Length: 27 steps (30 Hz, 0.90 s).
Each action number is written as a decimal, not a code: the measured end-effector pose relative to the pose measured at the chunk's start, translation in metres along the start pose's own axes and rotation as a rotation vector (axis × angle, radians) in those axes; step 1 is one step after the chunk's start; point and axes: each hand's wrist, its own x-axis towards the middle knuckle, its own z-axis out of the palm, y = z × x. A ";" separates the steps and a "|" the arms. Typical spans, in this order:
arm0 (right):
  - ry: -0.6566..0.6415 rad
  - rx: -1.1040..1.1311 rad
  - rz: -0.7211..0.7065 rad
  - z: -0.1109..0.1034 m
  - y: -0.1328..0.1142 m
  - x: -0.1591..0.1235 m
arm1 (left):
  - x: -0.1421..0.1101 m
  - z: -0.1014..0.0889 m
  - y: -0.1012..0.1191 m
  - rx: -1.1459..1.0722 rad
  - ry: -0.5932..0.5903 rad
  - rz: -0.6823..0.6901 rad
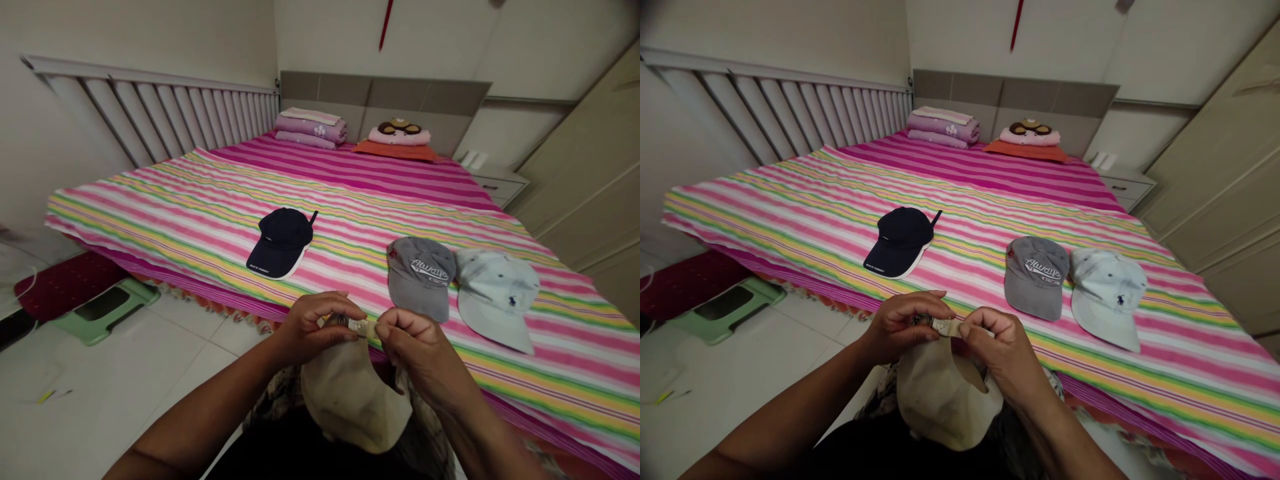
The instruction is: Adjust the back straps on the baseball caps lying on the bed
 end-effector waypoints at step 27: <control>-0.017 0.151 -0.018 0.006 0.007 -0.008 | 0.002 0.005 0.021 0.340 -0.025 0.147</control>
